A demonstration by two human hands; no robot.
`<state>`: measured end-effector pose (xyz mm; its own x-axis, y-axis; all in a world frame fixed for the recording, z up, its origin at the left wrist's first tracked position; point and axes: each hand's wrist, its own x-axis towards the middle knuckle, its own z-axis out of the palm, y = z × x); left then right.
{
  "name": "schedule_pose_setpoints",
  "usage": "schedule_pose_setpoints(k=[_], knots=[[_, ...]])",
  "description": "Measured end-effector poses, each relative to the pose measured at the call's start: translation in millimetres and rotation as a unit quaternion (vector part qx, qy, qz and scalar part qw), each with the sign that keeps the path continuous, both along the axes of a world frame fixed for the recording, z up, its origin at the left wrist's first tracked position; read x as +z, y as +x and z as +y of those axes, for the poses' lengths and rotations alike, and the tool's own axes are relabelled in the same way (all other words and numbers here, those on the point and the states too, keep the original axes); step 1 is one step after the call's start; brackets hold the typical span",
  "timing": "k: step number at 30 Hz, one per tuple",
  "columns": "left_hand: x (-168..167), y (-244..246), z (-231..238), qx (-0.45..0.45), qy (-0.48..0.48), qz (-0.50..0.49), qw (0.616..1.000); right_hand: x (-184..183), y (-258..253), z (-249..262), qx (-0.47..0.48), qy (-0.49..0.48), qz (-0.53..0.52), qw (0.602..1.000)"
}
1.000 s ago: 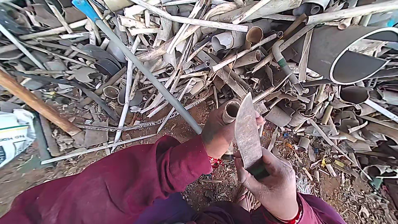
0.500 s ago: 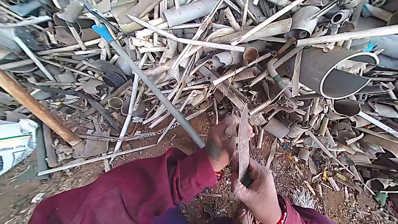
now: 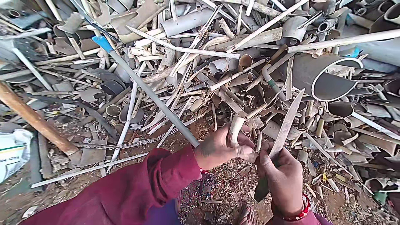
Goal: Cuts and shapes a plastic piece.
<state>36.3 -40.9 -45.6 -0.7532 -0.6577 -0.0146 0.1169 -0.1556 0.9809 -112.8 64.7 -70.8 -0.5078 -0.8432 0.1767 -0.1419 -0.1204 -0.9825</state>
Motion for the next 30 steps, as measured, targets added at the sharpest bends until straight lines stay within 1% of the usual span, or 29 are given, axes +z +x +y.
schedule_pose_setpoints(k=[1, 3, 6, 8, 10, 12, 13, 15, 16, 19, 22, 24, 27, 30], knots=[[-1, 1, 1, -0.016, -0.003, 0.006, 1.0, 0, -2, -1, -0.009, 0.006, -0.011, 1.0], [-4, 0, 4, 0.002, -0.021, 0.008, 1.0, 1, -3, -2, -0.014, 0.002, -0.041, 0.999], [-10, 0, -1, 0.088, -0.095, -0.016, 0.991, 2, -3, -4, -0.041, -0.032, -0.057, 0.997], [-13, 1, -7, 0.132, -0.149, -0.016, 0.98, 2, -4, -7, -0.06, -0.018, -0.078, 0.995], [-15, 2, -10, 0.159, -0.223, -0.007, 0.962, 0, -3, -7, -0.035, 0.04, -0.089, 0.995], [-16, 3, -9, 0.175, -0.296, 0.001, 0.939, -3, 0, -4, 0.019, 0.102, -0.105, 0.989], [-16, 3, -8, 0.18, -0.317, -0.003, 0.931, -4, 3, -4, 0.043, 0.117, -0.12, 0.985], [-18, 3, -4, 0.191, -0.345, -0.007, 0.919, -3, 8, -3, 0.071, 0.113, -0.163, 0.978], [-19, 3, -4, 0.198, -0.371, -0.007, 0.907, -2, 10, -2, 0.069, 0.096, -0.177, 0.977], [-18, 2, -1, 0.2, -0.472, 0.003, 0.859, 1, 16, -4, 0.045, 0.066, -0.237, 0.968], [-17, 0, 5, 0.185, -0.51, -0.002, 0.84, 5, 15, -5, 0.049, 0.065, -0.349, 0.933], [-19, -2, 10, 0.177, -0.528, -0.005, 0.83, 4, 14, -5, 0.068, 0.044, -0.379, 0.922], [-21, -3, 17, 0.161, -0.562, -0.001, 0.811, 3, 14, -3, 0.064, 0.037, -0.368, 0.927], [-19, -3, 19, 0.156, -0.584, 0.012, 0.796, 4, 14, -3, 0.016, 0.041, -0.334, 0.941]])
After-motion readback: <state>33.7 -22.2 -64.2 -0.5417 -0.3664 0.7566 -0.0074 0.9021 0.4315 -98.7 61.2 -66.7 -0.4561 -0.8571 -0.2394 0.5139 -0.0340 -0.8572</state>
